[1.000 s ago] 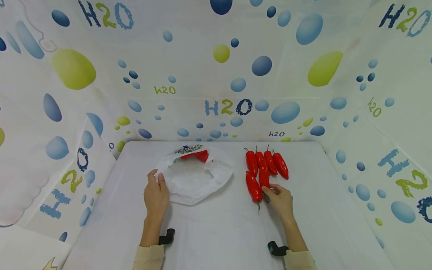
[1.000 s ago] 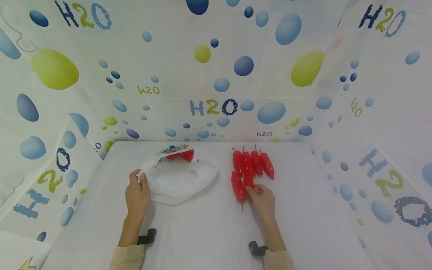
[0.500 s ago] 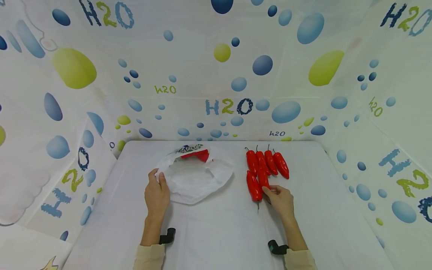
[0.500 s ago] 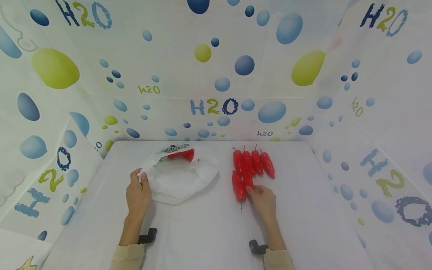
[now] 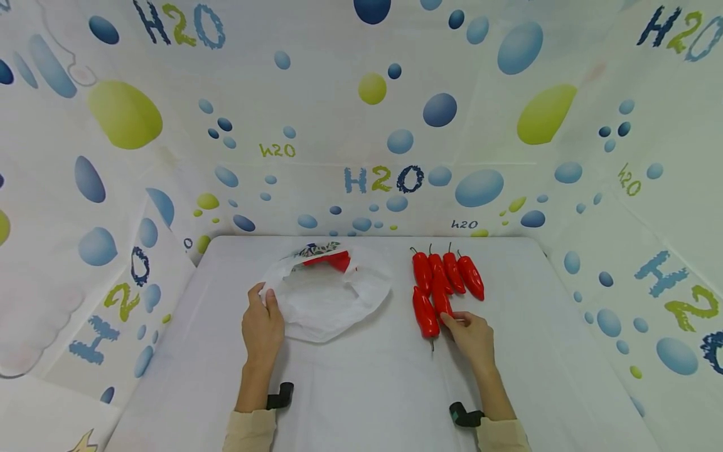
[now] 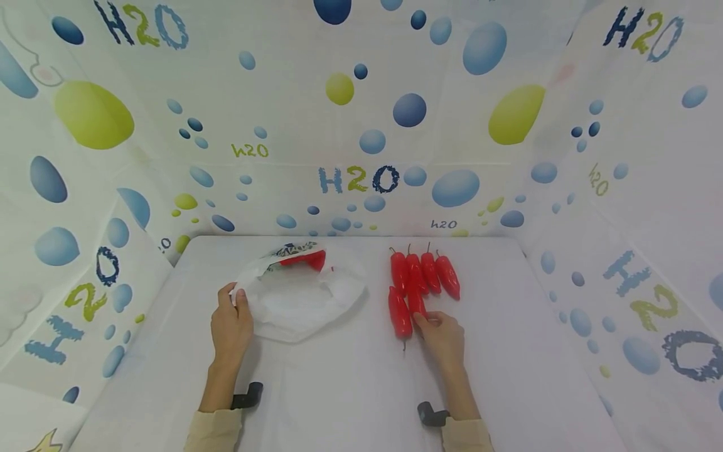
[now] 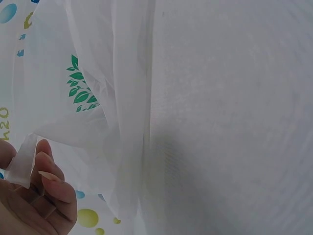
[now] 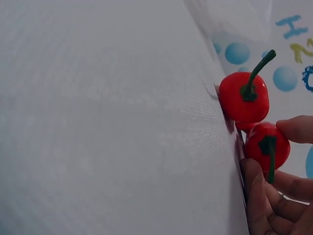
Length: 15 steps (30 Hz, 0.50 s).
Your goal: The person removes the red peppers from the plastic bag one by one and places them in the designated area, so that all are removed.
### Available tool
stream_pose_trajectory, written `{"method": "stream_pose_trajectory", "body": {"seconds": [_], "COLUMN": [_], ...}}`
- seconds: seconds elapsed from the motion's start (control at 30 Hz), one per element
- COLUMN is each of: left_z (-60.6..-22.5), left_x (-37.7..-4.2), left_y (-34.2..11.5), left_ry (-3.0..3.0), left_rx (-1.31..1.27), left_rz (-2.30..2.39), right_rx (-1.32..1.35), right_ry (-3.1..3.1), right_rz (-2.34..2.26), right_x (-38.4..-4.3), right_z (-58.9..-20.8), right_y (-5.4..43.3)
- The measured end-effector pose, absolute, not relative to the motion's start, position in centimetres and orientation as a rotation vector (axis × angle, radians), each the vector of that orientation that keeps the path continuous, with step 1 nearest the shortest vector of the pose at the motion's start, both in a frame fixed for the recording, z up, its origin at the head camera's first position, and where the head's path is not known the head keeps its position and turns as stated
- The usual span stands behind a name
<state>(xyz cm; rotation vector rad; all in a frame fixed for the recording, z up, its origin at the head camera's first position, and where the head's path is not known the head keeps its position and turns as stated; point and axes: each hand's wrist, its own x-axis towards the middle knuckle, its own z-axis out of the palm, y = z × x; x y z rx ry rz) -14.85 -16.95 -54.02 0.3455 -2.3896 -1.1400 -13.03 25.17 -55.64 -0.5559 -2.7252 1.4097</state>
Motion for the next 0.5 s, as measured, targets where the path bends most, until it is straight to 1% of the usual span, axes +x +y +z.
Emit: {"method": "stream_pose_trajectory", "body": {"seconds": [0.5], "left_z": [-54.02], "left_x": [-14.8], "left_y": [-16.89], "left_ry": [-2.383], "left_rx": [0.349], "left_rz": [-1.139], "right_rx": [-0.525], "right_ry": [-2.824], "right_rz": [1.282], "right_x": [-13.13], "right_z": [-56.06], "right_y": [25.38]}}
